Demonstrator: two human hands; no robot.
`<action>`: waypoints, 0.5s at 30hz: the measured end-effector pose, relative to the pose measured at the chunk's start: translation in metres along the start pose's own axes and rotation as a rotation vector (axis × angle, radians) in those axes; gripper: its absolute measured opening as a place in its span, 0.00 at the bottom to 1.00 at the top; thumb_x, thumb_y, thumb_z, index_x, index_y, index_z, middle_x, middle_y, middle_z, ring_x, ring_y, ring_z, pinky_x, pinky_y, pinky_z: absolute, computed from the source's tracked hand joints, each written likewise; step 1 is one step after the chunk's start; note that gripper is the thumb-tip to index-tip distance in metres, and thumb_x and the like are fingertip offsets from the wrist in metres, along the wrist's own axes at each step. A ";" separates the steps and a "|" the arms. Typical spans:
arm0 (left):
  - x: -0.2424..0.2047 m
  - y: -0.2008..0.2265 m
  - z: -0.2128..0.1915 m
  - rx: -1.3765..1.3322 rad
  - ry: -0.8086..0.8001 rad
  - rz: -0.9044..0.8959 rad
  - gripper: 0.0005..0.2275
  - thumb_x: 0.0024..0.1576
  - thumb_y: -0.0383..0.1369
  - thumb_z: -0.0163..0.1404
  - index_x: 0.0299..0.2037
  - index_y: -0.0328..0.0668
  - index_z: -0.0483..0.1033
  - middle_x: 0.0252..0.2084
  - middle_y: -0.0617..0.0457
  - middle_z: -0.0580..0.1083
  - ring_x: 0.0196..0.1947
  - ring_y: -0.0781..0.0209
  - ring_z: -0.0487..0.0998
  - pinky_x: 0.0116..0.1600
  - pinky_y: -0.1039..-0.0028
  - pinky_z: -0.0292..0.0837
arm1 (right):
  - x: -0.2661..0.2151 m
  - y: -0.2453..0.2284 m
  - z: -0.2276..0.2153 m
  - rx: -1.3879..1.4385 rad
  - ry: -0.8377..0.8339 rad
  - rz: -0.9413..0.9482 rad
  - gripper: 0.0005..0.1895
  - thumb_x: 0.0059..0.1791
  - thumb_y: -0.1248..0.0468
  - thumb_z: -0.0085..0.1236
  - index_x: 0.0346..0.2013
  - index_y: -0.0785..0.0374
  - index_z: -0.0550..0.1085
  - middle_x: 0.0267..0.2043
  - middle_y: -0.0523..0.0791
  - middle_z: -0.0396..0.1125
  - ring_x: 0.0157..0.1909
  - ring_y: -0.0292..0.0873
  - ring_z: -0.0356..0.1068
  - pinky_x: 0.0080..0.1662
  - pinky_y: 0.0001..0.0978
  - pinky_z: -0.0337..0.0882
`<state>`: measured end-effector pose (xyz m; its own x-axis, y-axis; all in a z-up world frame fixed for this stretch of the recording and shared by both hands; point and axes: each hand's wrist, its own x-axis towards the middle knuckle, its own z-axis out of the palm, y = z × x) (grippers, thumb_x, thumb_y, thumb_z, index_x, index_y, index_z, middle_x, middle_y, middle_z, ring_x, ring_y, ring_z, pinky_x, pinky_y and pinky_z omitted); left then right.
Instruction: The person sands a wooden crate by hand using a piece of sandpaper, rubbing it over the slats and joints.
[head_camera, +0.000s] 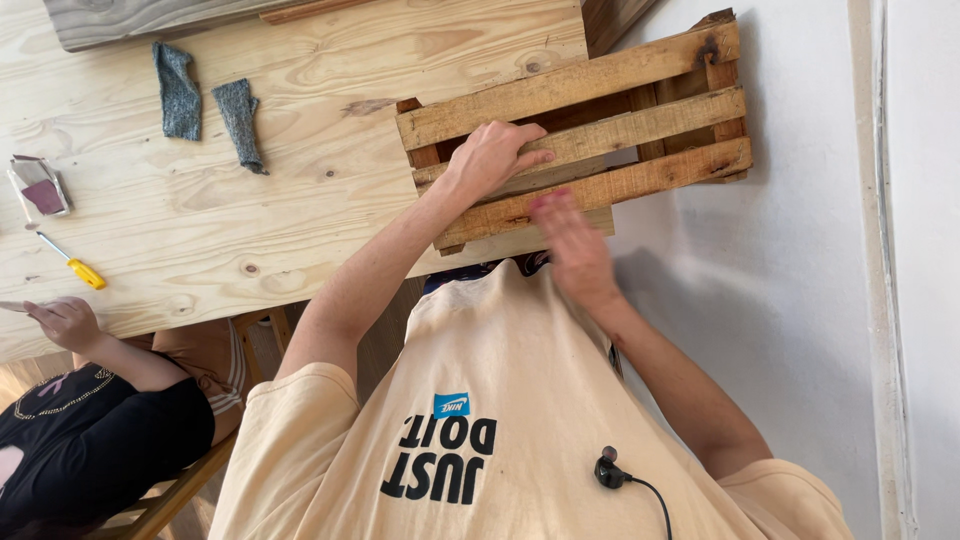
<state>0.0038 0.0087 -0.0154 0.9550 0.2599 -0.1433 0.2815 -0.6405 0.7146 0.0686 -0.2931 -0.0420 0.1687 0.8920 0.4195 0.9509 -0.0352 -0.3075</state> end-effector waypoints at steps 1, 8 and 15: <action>0.001 0.003 -0.001 0.000 0.000 0.003 0.25 0.78 0.60 0.56 0.71 0.53 0.86 0.57 0.32 0.89 0.58 0.18 0.90 0.64 0.32 0.87 | 0.001 0.007 0.001 -0.003 0.001 0.001 0.29 0.72 0.64 0.41 0.87 0.57 0.75 0.91 0.51 0.68 0.92 0.58 0.64 0.56 0.46 0.74; -0.008 0.015 -0.008 -0.011 -0.009 -0.057 0.23 0.77 0.58 0.57 0.71 0.55 0.87 0.59 0.36 0.89 0.59 0.20 0.91 0.64 0.32 0.88 | -0.019 -0.018 0.033 -0.136 -0.011 0.146 0.29 0.73 0.60 0.43 0.91 0.55 0.69 0.95 0.49 0.63 0.96 0.53 0.57 0.53 0.39 0.69; -0.010 0.021 -0.007 -0.047 0.027 -0.100 0.23 0.77 0.58 0.59 0.69 0.52 0.89 0.59 0.39 0.90 0.59 0.21 0.91 0.63 0.34 0.89 | 0.000 -0.014 0.009 -0.136 -0.023 0.300 0.28 0.74 0.61 0.50 0.91 0.62 0.68 0.96 0.54 0.60 0.98 0.53 0.52 0.59 0.41 0.70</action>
<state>-0.0005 -0.0022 0.0056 0.9191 0.3410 -0.1975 0.3702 -0.5755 0.7292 0.0529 -0.2884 -0.0449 0.4418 0.8428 0.3074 0.8860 -0.3562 -0.2967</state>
